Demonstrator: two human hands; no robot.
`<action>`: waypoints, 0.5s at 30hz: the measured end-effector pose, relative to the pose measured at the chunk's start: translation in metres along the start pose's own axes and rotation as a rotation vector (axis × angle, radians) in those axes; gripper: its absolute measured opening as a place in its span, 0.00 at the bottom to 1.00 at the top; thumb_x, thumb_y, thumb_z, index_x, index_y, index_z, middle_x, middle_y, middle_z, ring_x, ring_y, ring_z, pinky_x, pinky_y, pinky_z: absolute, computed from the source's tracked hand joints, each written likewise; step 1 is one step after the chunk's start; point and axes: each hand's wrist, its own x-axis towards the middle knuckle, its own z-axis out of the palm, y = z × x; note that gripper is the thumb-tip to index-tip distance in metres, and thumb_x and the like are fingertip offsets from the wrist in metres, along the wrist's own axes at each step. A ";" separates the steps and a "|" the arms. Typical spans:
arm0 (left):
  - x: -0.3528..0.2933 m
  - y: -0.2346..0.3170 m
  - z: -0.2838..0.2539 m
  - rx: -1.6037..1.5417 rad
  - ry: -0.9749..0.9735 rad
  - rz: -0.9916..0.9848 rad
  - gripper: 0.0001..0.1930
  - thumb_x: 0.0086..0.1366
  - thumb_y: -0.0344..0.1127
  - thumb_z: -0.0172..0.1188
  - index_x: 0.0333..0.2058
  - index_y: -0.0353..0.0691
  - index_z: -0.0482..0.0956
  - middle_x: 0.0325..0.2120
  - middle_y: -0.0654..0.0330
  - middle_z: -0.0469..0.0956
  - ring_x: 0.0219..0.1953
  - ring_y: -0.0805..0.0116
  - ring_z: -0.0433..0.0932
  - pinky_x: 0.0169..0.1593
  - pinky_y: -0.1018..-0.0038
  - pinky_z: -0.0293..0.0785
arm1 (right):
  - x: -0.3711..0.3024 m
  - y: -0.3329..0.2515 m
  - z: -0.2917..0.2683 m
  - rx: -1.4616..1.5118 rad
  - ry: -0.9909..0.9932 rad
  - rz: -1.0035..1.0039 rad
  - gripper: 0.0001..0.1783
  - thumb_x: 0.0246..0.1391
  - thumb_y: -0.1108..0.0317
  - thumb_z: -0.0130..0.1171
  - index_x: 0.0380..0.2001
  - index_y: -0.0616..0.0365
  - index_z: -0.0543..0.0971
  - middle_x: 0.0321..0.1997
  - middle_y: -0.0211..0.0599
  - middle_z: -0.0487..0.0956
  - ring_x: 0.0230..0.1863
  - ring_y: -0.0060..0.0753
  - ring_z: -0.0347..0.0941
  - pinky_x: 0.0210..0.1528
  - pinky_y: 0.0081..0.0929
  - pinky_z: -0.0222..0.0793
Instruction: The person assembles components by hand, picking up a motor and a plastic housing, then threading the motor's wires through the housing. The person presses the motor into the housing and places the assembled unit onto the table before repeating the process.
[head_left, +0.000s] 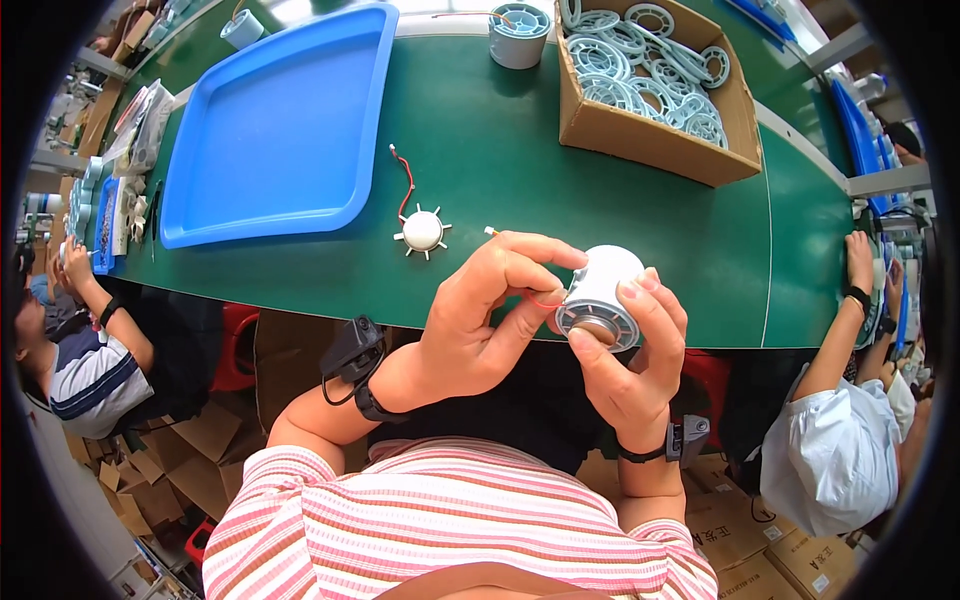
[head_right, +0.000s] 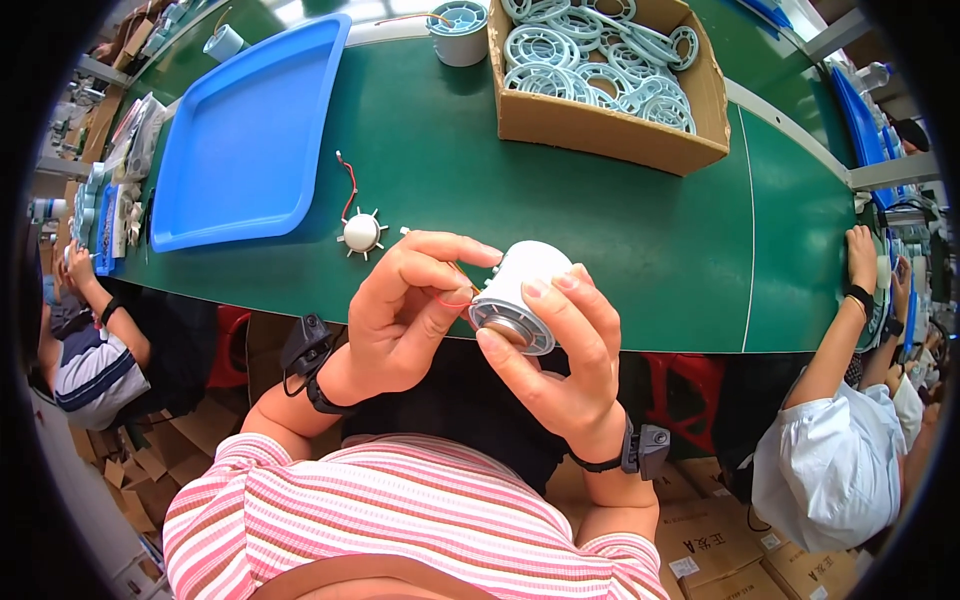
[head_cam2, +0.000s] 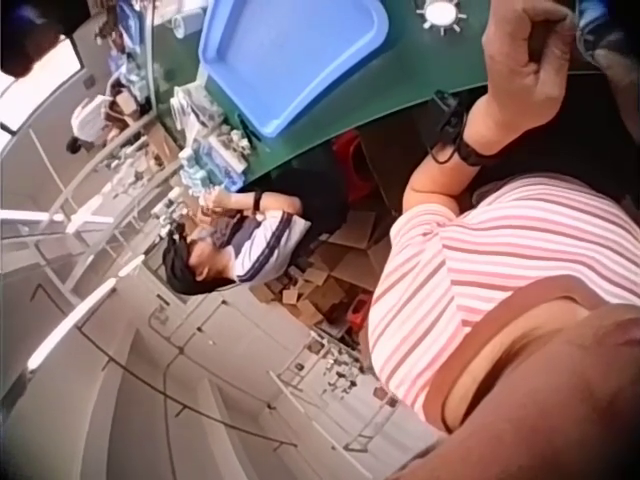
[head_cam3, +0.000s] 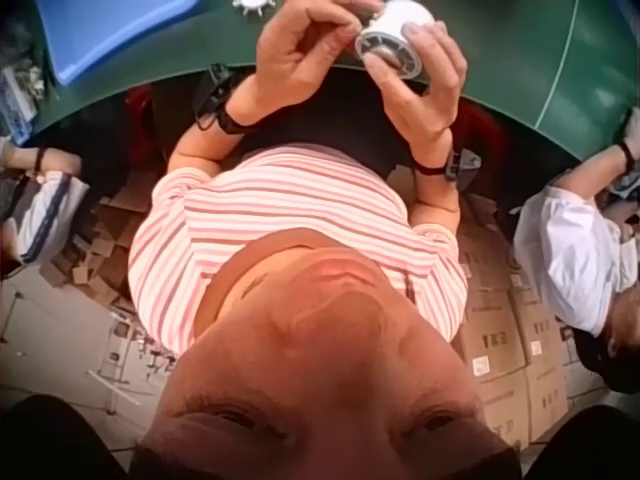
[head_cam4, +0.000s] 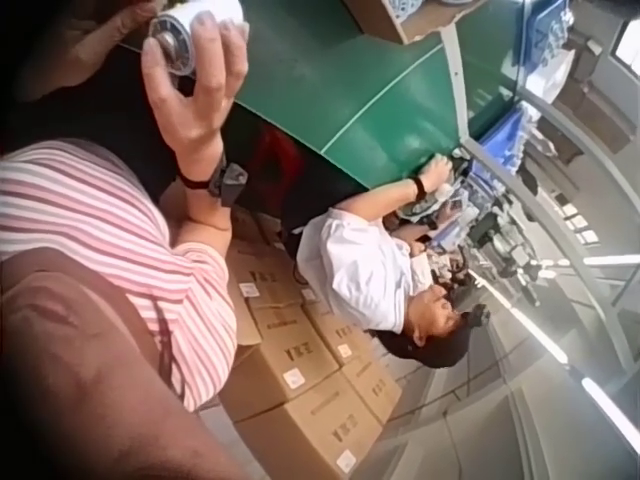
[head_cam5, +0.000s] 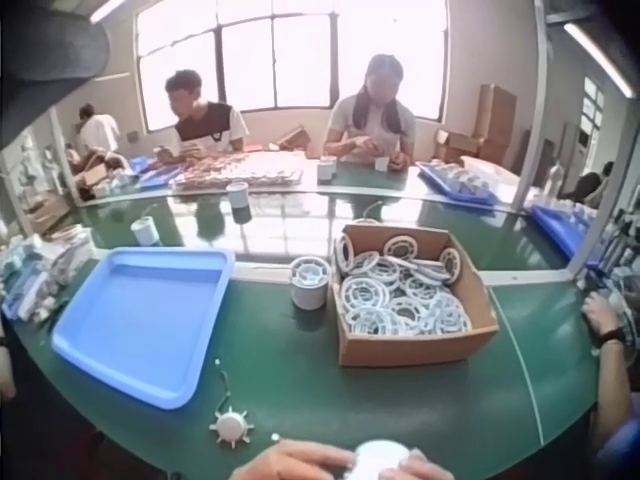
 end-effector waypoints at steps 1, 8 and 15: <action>0.000 0.001 -0.001 0.025 -0.007 0.009 0.09 0.72 0.22 0.55 0.49 0.32 0.70 0.57 0.41 0.71 0.39 0.73 0.80 0.41 0.77 0.81 | -0.001 -0.001 -0.001 -0.009 -0.006 0.006 0.24 0.47 0.81 0.72 0.46 0.45 0.83 0.59 0.50 0.73 0.57 0.54 0.75 0.58 0.43 0.76; 0.024 0.105 -0.015 0.695 -0.134 -0.099 0.10 0.64 0.19 0.61 0.44 0.32 0.76 0.48 0.46 0.78 0.41 0.62 0.83 0.41 0.72 0.81 | 0.000 0.082 -0.050 -0.110 0.315 0.453 0.22 0.59 0.79 0.65 0.57 0.59 0.77 0.63 0.47 0.74 0.59 0.40 0.74 0.60 0.36 0.75; 0.152 0.057 -0.074 1.483 -0.411 0.101 0.09 0.65 0.27 0.58 0.43 0.31 0.79 0.50 0.47 0.78 0.50 0.43 0.78 0.53 0.59 0.76 | -0.019 0.138 -0.075 -0.093 0.381 0.651 0.18 0.64 0.77 0.61 0.56 0.60 0.77 0.61 0.42 0.76 0.60 0.35 0.74 0.61 0.33 0.73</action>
